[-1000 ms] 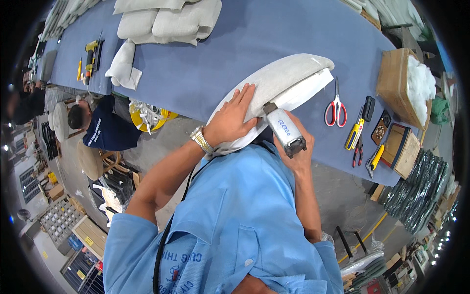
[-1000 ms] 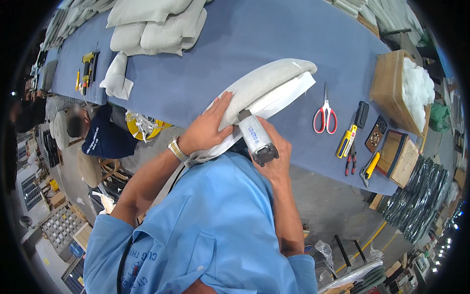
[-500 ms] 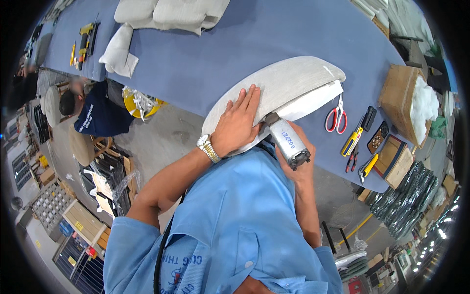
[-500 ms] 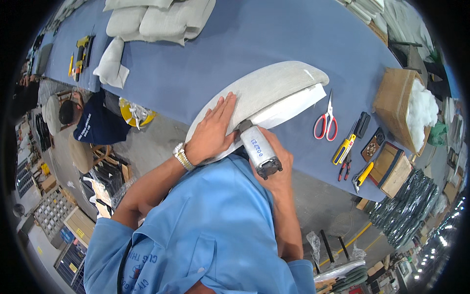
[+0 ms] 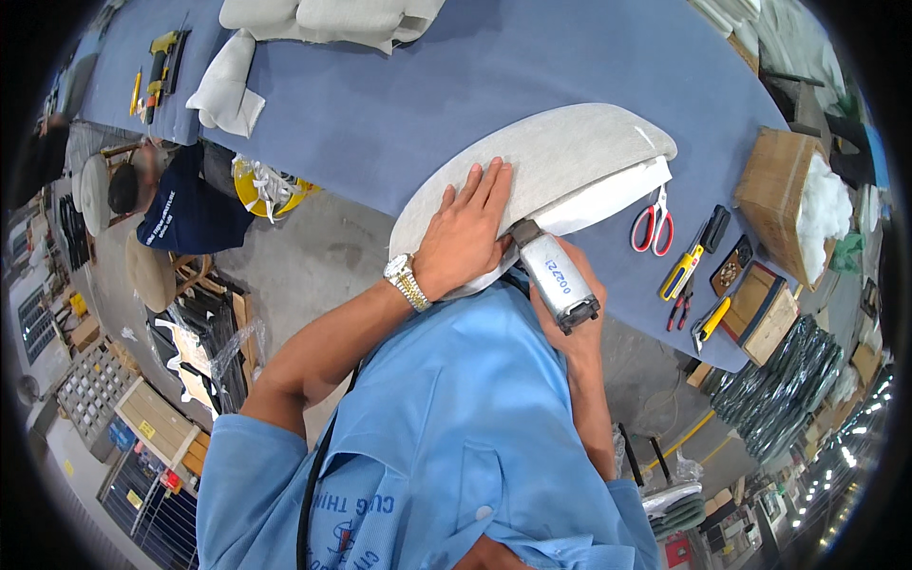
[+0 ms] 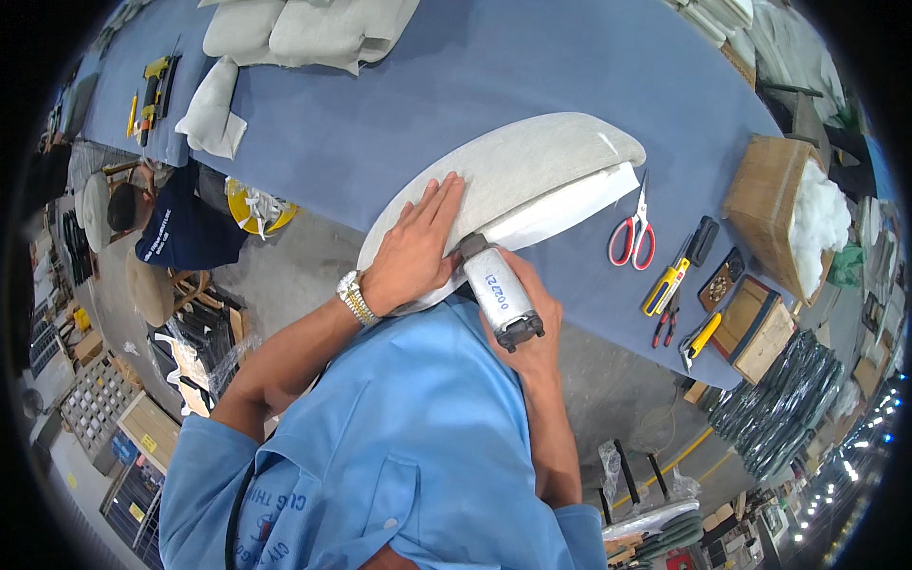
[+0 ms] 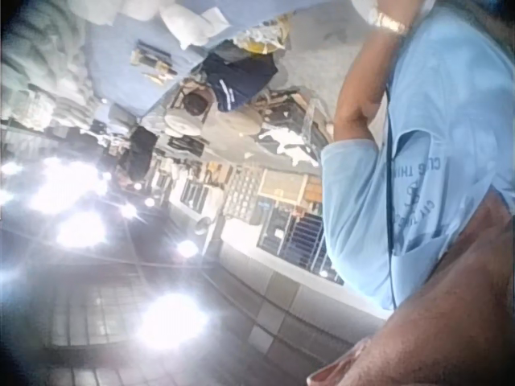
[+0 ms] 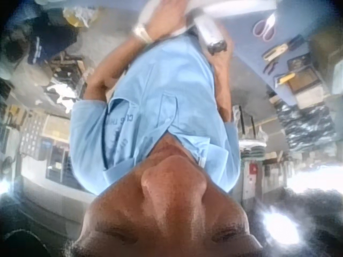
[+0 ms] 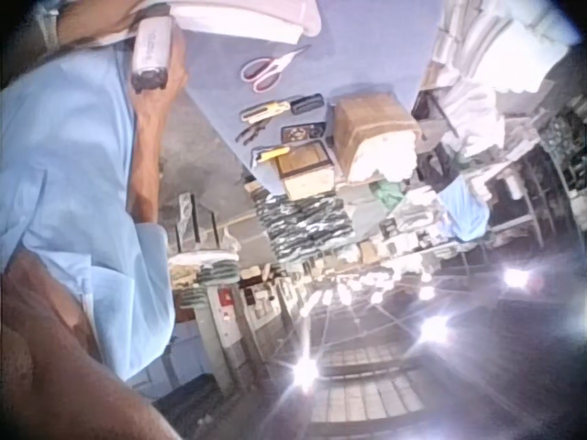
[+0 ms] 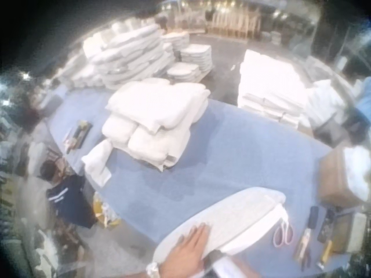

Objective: The person assembles a white cushion by folding and stapling fabric edges, then trimming excess material with a utility knife and scissors. They handle the cushion repeatedly, adjusting and securing the fabric before placing it on the table.

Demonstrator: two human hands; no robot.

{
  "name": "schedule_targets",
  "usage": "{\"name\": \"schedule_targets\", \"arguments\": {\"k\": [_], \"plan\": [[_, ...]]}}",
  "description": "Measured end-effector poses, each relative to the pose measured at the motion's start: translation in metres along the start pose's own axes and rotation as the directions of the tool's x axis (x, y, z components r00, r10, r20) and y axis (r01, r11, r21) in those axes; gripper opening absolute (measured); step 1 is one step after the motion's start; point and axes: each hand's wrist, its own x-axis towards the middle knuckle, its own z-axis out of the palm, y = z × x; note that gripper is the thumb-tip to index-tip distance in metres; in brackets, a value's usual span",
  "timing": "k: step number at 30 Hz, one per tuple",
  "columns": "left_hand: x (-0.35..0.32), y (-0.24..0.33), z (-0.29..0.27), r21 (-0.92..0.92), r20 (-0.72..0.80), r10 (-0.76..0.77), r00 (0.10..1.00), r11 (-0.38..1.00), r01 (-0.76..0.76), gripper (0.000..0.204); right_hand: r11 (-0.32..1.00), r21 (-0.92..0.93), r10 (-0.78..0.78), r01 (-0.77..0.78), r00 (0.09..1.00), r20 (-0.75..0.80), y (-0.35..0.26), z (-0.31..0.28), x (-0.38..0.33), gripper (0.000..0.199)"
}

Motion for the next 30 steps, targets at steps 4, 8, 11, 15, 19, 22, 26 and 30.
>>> {"name": "schedule_targets", "arguments": {"k": [4,8,11,15,19,22,26,30], "plan": [[0.001,-0.003,-0.003,-0.023,0.010,0.008,1.000,1.000,-0.008,0.098,0.998,-0.045,-0.033,0.032,0.999,-0.018,-0.001,0.001,-0.002,0.057],[0.000,-0.003,-0.004,0.006,0.010,0.009,1.000,1.000,-0.009,0.100,0.999,-0.035,-0.041,0.041,0.999,0.006,-0.001,0.004,-0.007,0.054],[0.001,-0.005,-0.005,-0.033,0.019,0.011,1.000,0.999,-0.010,0.104,0.995,-0.079,-0.063,0.067,0.997,0.043,-0.006,0.000,-0.005,0.054],[0.000,-0.006,0.001,-0.028,-0.002,0.046,0.999,0.999,-0.046,0.096,1.000,-0.026,0.012,-0.011,0.999,0.041,-0.007,0.004,-0.004,0.059],[0.003,-0.008,-0.002,-0.062,0.005,0.075,0.997,0.995,-0.074,0.101,0.999,0.029,-0.020,0.021,1.000,-0.004,0.002,0.010,-0.004,0.058],[0.008,-0.025,-0.025,-0.280,0.155,0.201,0.967,0.948,-0.153,0.110,0.999,0.025,-0.042,0.042,0.999,-0.014,0.007,0.014,-0.007,0.058],[-0.001,-0.073,-0.029,-0.530,0.273,0.243,0.931,0.845,-0.065,0.115,0.994,-0.017,-0.105,0.104,0.994,-0.025,0.009,0.018,-0.005,0.060],[-0.017,-0.046,-0.012,-0.230,0.131,0.034,0.991,0.973,-0.003,0.103,0.987,-0.028,-0.162,0.160,0.982,-0.098,0.008,0.027,-0.008,0.061]]}}
